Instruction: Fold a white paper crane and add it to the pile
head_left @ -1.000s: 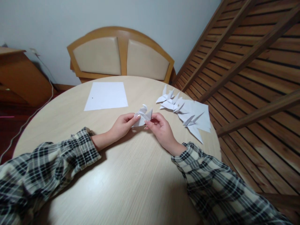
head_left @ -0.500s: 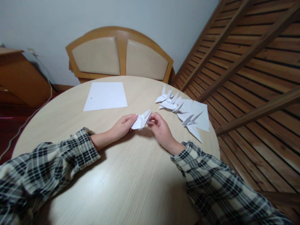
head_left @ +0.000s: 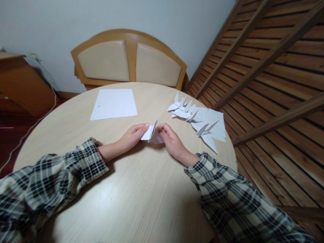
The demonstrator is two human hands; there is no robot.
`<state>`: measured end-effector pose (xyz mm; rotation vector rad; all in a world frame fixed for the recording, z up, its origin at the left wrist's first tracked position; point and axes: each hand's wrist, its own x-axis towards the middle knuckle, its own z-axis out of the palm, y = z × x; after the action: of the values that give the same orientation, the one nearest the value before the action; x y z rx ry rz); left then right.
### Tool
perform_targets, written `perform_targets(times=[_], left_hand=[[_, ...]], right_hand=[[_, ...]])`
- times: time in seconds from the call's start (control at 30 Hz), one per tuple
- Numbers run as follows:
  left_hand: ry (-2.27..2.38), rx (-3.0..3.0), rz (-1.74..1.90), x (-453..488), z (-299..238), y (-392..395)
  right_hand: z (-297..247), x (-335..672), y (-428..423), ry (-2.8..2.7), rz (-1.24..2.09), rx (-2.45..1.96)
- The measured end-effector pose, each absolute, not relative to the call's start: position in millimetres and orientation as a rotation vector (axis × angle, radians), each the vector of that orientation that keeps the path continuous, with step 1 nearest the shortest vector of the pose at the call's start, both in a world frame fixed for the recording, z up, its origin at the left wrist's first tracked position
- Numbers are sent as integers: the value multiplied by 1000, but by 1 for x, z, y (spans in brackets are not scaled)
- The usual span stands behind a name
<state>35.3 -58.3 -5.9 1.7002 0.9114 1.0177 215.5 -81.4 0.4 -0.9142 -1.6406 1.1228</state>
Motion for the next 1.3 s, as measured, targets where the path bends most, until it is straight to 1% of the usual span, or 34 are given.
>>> perform_targets(times=[0.2,0.33,0.6,0.87,0.97,1.17,1.3], left_hand=[[910,1672,1046,36,-8,-58],[945,1673,1062,34,-10,-57],[867,1678,1093,34,-9,-57],[863,1714,1034,33,-11,-60],[888,1819,1044,33,-6,-64],[1094,2077,1078,27,-6,-58],[980,2126,963,18,-6,-46]], right_hand=[[3,216,-83,-1635,1191,-970],[4,218,-84,-1607,1320,-947],[6,218,-84,-1375,1573,-853],[0,217,-87,-1468,1761,-918],[0,216,-88,-1496,1755,-903],[1,217,-87,-1487,1645,-942],[2,218,-88,-1537,1600,-1002]])
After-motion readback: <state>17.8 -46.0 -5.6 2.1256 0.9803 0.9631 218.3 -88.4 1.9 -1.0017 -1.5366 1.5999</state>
